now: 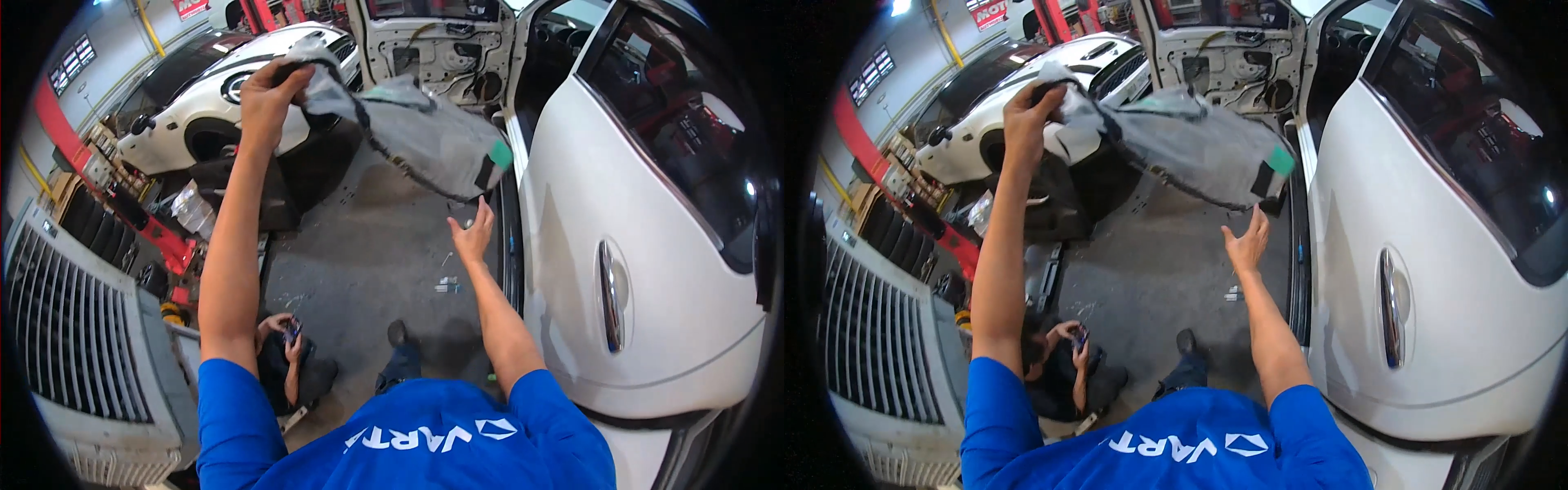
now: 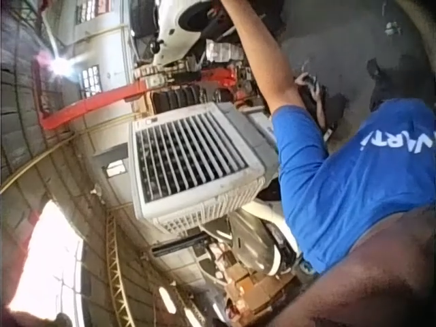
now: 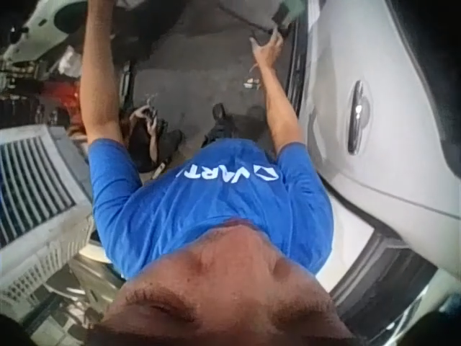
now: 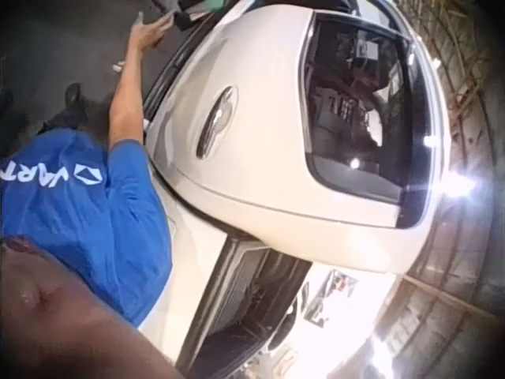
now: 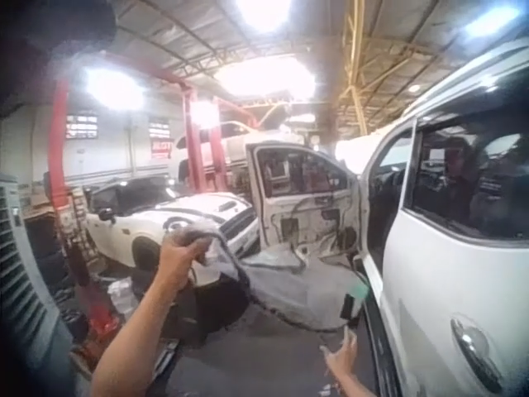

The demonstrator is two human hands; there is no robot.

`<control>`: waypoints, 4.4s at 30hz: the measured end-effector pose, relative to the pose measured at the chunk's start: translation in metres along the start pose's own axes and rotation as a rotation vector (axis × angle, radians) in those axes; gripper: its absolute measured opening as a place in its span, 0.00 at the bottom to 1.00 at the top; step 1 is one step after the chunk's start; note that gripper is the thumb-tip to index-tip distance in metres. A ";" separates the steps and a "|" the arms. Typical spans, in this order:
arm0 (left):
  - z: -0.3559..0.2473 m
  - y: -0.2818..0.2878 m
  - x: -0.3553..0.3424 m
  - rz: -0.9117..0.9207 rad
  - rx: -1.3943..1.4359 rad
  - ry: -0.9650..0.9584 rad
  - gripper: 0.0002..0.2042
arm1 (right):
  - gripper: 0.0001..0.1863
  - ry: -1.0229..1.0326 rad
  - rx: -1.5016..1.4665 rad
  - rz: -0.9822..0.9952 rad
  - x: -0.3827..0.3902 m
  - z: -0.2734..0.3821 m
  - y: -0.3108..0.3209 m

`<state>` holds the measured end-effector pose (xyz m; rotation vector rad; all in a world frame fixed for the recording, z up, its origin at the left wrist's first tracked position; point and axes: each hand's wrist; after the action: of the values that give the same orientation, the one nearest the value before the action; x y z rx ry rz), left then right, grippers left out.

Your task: Remove a plastic liner from a truck bed and install it onto a vehicle door panel.

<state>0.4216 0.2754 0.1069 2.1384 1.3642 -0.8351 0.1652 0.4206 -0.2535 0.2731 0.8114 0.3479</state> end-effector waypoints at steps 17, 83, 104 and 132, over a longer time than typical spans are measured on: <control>0.215 -0.015 -0.115 0.101 -0.146 0.131 0.07 | 0.38 -0.025 -0.448 0.027 -0.112 0.096 -0.138; 0.816 0.063 -0.726 -0.276 0.189 0.001 0.09 | 0.12 0.410 0.897 0.146 -0.923 -0.082 -0.274; 0.806 0.044 -0.678 -0.125 0.141 0.055 0.12 | 0.07 0.016 0.416 0.363 -0.871 -0.109 -0.277; 0.767 -0.138 -0.350 0.817 0.276 0.400 0.14 | 0.42 -0.564 -0.249 0.711 -0.484 -0.107 -0.496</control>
<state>-0.0027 -0.4012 -0.1959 2.8429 0.4068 -0.2748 -0.1248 -0.2143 -0.1882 0.3980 0.0842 0.9802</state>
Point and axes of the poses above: each hand's wrist, its own x-axis away from the middle knuckle, its own y-axis out of the back of the hand, z = x × y
